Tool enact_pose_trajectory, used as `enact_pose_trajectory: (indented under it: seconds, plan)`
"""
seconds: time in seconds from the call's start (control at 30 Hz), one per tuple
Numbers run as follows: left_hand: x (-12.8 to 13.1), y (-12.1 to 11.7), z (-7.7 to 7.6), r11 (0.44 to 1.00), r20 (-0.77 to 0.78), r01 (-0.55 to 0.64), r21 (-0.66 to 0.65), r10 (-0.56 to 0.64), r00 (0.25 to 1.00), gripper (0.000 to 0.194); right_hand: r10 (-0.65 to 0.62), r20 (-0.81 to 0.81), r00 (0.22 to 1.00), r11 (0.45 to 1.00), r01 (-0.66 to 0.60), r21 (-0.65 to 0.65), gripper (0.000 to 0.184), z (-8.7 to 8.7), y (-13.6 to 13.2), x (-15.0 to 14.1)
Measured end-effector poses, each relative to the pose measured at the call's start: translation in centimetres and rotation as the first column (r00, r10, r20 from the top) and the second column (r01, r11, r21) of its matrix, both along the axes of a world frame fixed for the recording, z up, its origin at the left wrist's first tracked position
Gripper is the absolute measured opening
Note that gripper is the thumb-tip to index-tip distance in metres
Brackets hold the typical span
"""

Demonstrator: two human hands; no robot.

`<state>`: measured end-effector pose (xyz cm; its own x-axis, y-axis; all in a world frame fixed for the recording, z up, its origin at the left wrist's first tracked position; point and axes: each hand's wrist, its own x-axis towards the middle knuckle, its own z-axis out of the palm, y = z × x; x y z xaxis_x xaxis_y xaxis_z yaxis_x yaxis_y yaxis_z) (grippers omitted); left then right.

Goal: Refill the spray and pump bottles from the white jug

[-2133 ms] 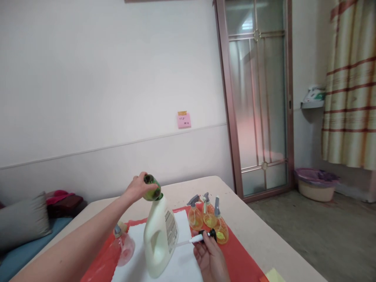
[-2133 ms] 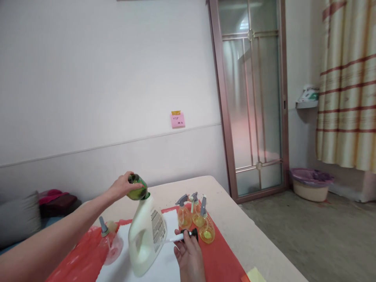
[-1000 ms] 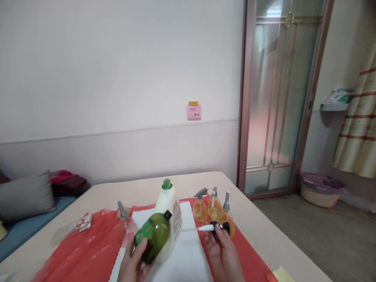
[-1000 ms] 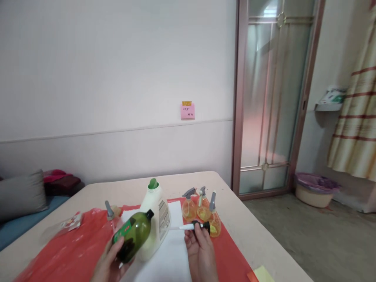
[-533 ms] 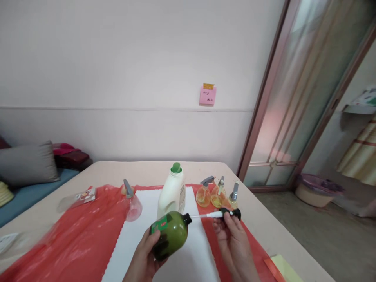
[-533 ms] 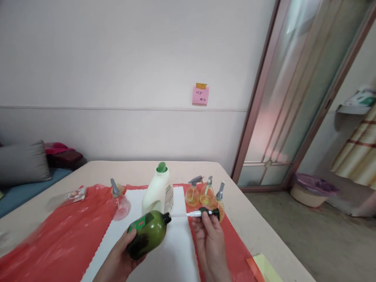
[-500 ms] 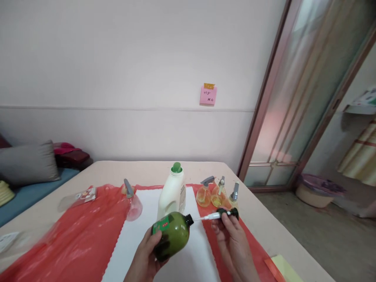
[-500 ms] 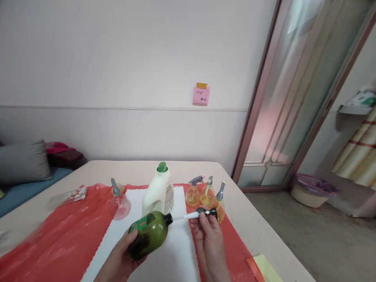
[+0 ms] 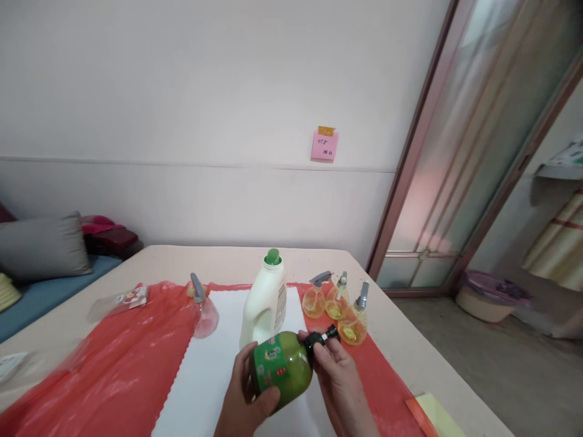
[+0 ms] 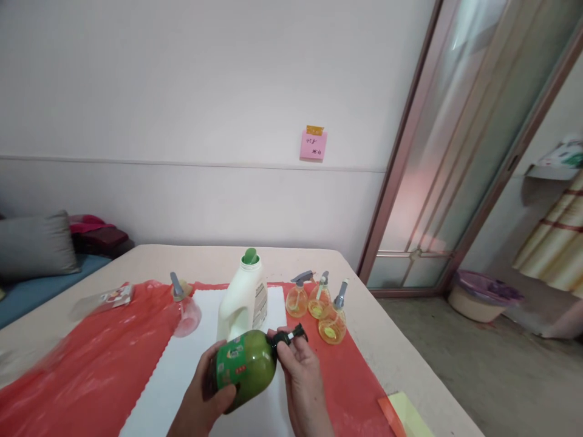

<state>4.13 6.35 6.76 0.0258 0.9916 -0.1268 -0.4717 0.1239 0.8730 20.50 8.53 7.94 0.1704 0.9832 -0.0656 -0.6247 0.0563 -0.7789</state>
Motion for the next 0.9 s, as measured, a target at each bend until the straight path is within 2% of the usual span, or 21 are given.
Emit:
enact_pose_trajectory:
  seconds: [0.1,0.17,0.23,0.3,0.4,0.47,0.53,0.57,0.63,0.7,0.73,0.77,0.83,0.9]
  plan:
    - [0.7,-0.5,-0.8,0.984,-0.273,-0.090,0.153,0.130,0.953,0.092,-0.011,-0.058,0.998,1.000,0.010,-0.026,0.030,-0.5,0.2,0.1]
    - [1.1,-0.8,-1.0,0.972,-0.334,-0.098,0.215,0.168,0.928,0.091,-0.003,-0.072,0.997,1.000,0.002,-0.021,0.028,-0.6,0.2,0.2]
    - [1.2,-0.9,-0.7,0.978,-0.226,-0.072,0.196,0.116,0.967,0.089,0.008,-0.081,0.997,1.000,-0.010,-0.015,0.027,-0.5,0.1,0.3]
    - [1.0,-0.7,-0.2,0.997,-0.035,-0.012,0.073,0.014,0.999,0.088,0.018,-0.088,0.996,1.000,-0.019,-0.003,0.028,-0.3,0.1,0.5]
    - [0.4,-0.3,0.4,0.991,0.176,0.100,-0.085,-0.084,0.981,0.081,0.028,-0.102,0.994,1.000,-0.028,0.003,0.028,-0.2,0.1,0.7]
    - [-0.1,-0.1,0.3,0.969,0.190,0.224,-0.105,-0.201,0.961,0.084,0.009,-0.120,0.993,0.999,-0.013,-0.030,0.029,-0.2,0.3,0.7]
    - [-0.3,-0.1,-0.1,0.949,0.074,0.297,-0.104,-0.291,0.954,0.092,-0.023,-0.137,0.990,0.997,0.013,-0.071,0.029,-0.3,0.5,0.7]
    - [-0.3,-0.2,-0.4,0.958,-0.026,0.277,-0.075,-0.279,0.960,0.095,-0.035,-0.142,0.989,0.996,0.023,-0.085,0.028,-0.4,0.5,0.7]
    - [-0.1,-0.3,-0.9,0.985,-0.220,0.150,0.090,-0.127,0.967,0.090,-0.039,-0.147,0.988,0.995,0.025,-0.097,0.026,-0.5,0.6,0.7]
    - [0.2,-0.4,-1.0,0.965,-0.279,0.040,0.260,0.036,0.960,0.085,-0.040,-0.147,0.988,0.994,0.025,-0.105,0.027,-0.5,0.6,0.7]
    - [0.2,-0.4,-0.8,0.961,-0.249,0.016,0.274,0.055,0.967,0.086,-0.043,-0.146,0.988,0.994,0.027,-0.107,0.028,-0.5,0.5,0.7]
    - [0.2,-0.4,-0.7,0.974,-0.182,0.021,0.225,0.020,0.983,0.091,-0.048,-0.144,0.988,0.994,0.033,-0.107,0.029,-0.4,0.5,0.7]
    - [0.0,-0.3,-0.2,0.993,0.011,0.118,0.026,-0.119,0.993,0.096,-0.061,-0.137,0.989,0.993,0.047,-0.105,0.031,-0.3,0.4,0.7]
    - [-0.5,-0.1,0.2,0.939,0.171,0.302,-0.167,-0.274,0.947,0.084,-0.050,-0.115,0.992,0.995,0.040,-0.094,0.033,-0.4,0.4,0.7]
